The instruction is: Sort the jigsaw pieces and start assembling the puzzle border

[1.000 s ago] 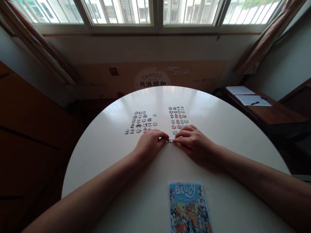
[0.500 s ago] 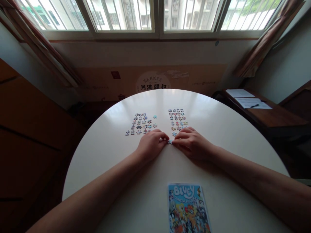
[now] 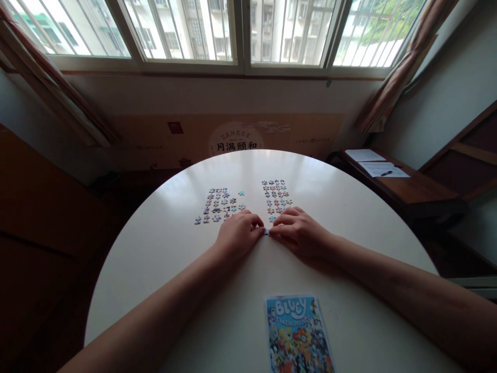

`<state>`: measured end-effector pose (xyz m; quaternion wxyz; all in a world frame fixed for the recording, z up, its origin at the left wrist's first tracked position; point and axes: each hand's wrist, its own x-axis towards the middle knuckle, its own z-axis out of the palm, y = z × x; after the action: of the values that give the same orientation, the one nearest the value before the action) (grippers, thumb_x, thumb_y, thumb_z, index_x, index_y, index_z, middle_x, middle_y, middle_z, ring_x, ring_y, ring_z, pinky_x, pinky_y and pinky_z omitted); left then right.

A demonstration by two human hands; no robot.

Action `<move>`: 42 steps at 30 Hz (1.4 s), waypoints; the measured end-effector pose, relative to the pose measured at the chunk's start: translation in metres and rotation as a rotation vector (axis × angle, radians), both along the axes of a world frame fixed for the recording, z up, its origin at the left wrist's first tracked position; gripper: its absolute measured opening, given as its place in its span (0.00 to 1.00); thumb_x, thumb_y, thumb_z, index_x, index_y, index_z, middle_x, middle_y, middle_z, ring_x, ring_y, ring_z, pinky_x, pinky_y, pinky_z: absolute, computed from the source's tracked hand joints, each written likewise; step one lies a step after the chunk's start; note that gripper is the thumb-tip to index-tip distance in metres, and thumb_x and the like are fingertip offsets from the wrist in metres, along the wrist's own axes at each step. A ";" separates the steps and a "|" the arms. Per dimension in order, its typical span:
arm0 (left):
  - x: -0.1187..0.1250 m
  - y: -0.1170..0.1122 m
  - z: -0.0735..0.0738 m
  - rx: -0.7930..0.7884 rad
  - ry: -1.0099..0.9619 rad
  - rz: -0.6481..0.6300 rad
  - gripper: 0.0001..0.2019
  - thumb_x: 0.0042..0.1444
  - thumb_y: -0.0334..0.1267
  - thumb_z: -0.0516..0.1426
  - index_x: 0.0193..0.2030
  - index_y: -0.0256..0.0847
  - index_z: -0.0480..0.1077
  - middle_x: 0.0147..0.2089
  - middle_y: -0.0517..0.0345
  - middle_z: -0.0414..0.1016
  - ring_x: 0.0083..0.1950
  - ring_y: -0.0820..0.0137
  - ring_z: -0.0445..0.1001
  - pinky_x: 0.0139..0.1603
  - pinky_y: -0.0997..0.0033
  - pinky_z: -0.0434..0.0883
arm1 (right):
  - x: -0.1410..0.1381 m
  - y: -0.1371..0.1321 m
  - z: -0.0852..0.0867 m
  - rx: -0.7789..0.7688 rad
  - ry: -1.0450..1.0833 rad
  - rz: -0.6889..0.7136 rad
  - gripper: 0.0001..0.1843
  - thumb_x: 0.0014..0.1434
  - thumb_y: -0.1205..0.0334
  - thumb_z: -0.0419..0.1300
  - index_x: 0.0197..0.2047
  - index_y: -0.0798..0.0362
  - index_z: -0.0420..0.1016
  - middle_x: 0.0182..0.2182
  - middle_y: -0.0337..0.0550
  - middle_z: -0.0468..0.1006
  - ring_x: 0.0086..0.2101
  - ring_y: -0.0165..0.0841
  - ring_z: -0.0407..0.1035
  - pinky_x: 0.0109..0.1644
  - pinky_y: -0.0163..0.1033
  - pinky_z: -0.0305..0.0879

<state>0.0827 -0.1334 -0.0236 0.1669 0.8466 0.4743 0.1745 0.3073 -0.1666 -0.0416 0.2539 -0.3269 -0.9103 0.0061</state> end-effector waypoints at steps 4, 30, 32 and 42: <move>-0.011 0.000 -0.002 0.035 -0.095 -0.072 0.07 0.62 0.37 0.58 0.38 0.45 0.80 0.41 0.56 0.80 0.41 0.66 0.76 0.47 0.64 0.72 | 0.004 0.000 0.001 0.078 0.041 -0.018 0.16 0.65 0.69 0.56 0.51 0.46 0.79 0.41 0.41 0.82 0.42 0.38 0.69 0.50 0.47 0.61; -0.027 0.004 -0.003 0.033 -0.074 -0.197 0.08 0.59 0.31 0.60 0.37 0.46 0.81 0.40 0.59 0.79 0.38 0.70 0.76 0.42 0.67 0.72 | 0.044 0.008 0.016 -0.090 -0.033 0.080 0.13 0.61 0.70 0.56 0.41 0.49 0.82 0.35 0.42 0.81 0.33 0.32 0.72 0.39 0.39 0.69; -0.027 0.004 -0.004 0.038 -0.081 -0.195 0.07 0.59 0.31 0.60 0.37 0.45 0.81 0.40 0.59 0.79 0.38 0.70 0.76 0.42 0.67 0.72 | 0.043 0.008 0.015 -0.089 -0.028 0.078 0.13 0.62 0.69 0.57 0.41 0.49 0.82 0.35 0.42 0.81 0.33 0.32 0.72 0.39 0.39 0.69; -0.025 0.005 -0.006 0.056 -0.098 -0.182 0.07 0.58 0.30 0.60 0.36 0.44 0.81 0.40 0.57 0.79 0.39 0.68 0.76 0.43 0.67 0.72 | 0.041 0.006 0.015 -0.114 -0.022 0.072 0.11 0.64 0.68 0.58 0.40 0.50 0.83 0.35 0.42 0.81 0.33 0.32 0.72 0.39 0.39 0.69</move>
<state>0.0574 -0.1287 -0.0300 0.1812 0.8810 0.3815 0.2132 0.3481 -0.1602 -0.0263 0.2245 -0.3078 -0.9224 0.0638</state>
